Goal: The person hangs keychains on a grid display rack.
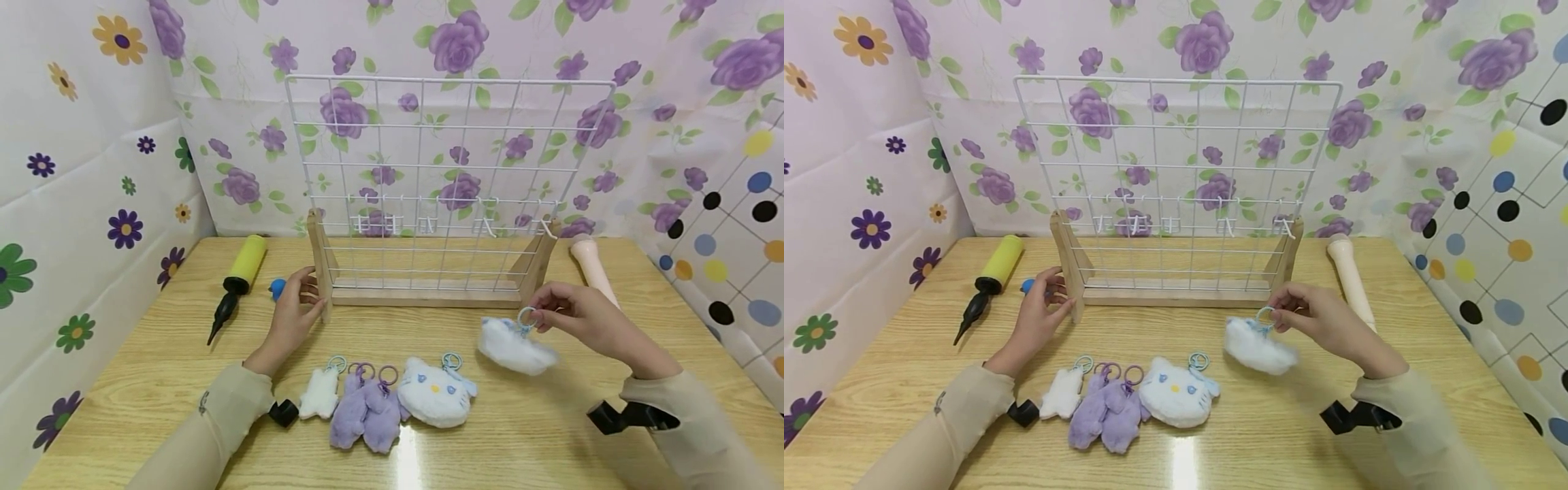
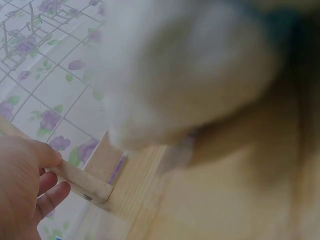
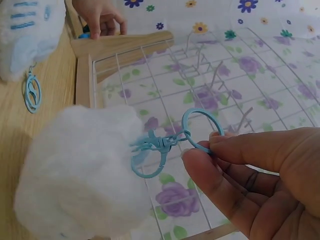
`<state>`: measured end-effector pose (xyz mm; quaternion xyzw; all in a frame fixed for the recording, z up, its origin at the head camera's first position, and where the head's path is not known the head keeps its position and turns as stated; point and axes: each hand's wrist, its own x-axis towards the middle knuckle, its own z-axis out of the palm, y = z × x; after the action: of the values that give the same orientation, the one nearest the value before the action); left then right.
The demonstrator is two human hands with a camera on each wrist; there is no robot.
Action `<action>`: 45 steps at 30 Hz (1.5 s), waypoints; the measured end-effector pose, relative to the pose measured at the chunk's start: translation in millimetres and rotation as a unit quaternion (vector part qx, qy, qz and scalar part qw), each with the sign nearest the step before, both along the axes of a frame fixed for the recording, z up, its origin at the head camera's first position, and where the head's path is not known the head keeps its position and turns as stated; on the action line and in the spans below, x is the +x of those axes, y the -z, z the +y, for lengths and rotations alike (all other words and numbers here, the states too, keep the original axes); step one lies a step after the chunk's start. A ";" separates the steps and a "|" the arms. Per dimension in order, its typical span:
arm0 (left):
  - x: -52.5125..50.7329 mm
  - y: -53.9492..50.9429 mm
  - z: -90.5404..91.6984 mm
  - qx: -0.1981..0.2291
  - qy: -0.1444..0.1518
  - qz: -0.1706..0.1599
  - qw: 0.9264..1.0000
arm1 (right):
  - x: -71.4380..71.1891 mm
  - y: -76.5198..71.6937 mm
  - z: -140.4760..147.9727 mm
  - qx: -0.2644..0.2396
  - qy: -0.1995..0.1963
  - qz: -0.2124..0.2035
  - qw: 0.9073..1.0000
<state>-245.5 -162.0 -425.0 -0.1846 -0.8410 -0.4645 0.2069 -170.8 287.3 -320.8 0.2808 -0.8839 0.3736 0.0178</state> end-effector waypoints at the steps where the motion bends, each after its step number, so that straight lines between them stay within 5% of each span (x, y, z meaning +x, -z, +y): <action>1: -0.1 0.4 0.0 -0.002 -0.001 0.002 1.000 | -1.0 -1.2 0.9 0.000 0.002 0.004 1.000; 21: 0.8 -0.4 -0.2 -0.002 -0.001 -0.004 1.000 | -17.2 -22.8 11.9 -0.020 0.067 0.066 0.995; 34: 0.9 1.4 -1.1 0.000 0.000 0.003 1.000 | -26.3 -34.8 14.6 -0.077 0.120 0.113 0.983; 45: -0.1 0.2 -1.6 -0.010 0.002 0.006 1.000 | -34.9 -39.3 17.0 -0.129 0.158 0.109 0.973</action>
<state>-245.6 -163.6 -425.3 -0.1908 -0.8444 -0.4549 0.2089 -205.7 304.3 -281.5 0.1722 -0.8542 0.4440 0.2087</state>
